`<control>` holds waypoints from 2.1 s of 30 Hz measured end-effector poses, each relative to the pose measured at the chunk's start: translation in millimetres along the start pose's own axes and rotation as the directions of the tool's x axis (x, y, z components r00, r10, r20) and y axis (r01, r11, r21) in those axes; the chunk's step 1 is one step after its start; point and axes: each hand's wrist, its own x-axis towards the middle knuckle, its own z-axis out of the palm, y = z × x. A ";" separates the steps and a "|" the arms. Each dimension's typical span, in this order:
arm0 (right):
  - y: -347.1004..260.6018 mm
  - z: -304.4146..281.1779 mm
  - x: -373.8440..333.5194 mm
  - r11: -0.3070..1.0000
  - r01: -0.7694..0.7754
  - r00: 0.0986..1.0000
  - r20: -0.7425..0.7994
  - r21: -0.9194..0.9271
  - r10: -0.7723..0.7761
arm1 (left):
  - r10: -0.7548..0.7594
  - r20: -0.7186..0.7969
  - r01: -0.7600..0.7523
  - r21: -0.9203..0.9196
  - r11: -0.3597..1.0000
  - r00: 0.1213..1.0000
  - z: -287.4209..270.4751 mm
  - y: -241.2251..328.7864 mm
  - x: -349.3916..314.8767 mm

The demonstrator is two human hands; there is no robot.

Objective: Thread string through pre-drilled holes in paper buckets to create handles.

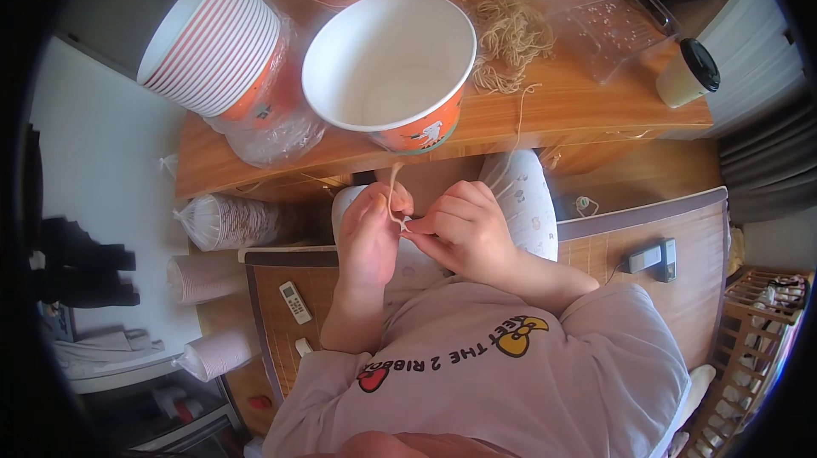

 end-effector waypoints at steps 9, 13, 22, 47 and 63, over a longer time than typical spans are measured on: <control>8.9 11.6 -7.8 0.972 -0.136 0.989 0.087 0.190 0.121 | -0.014 0.066 0.019 -0.081 0.997 0.998 4.9 9.6 0.4; 10.4 14.7 -11.5 0.943 -0.159 0.978 0.180 0.292 0.109 | 0.013 0.056 -0.012 -0.019 1.000 0.998 4.1 9.8 1.3; 7.0 7.2 -0.1 0.593 -0.189 0.941 -0.029 0.782 0.338 | -0.093 0.059 0.090 0.044 0.995 0.994 3.4 11.0 0.1; 17.1 -11.9 10.3 0.119 -0.298 0.903 0.239 0.947 0.356 | 0.022 0.208 -0.135 0.549 0.825 0.978 13.2 9.4 -10.6; 20.1 -8.7 7.4 0.318 -0.184 0.912 0.041 0.930 0.408 | 0.503 -0.044 -0.368 0.626 0.687 0.863 19.1 15.6 35.2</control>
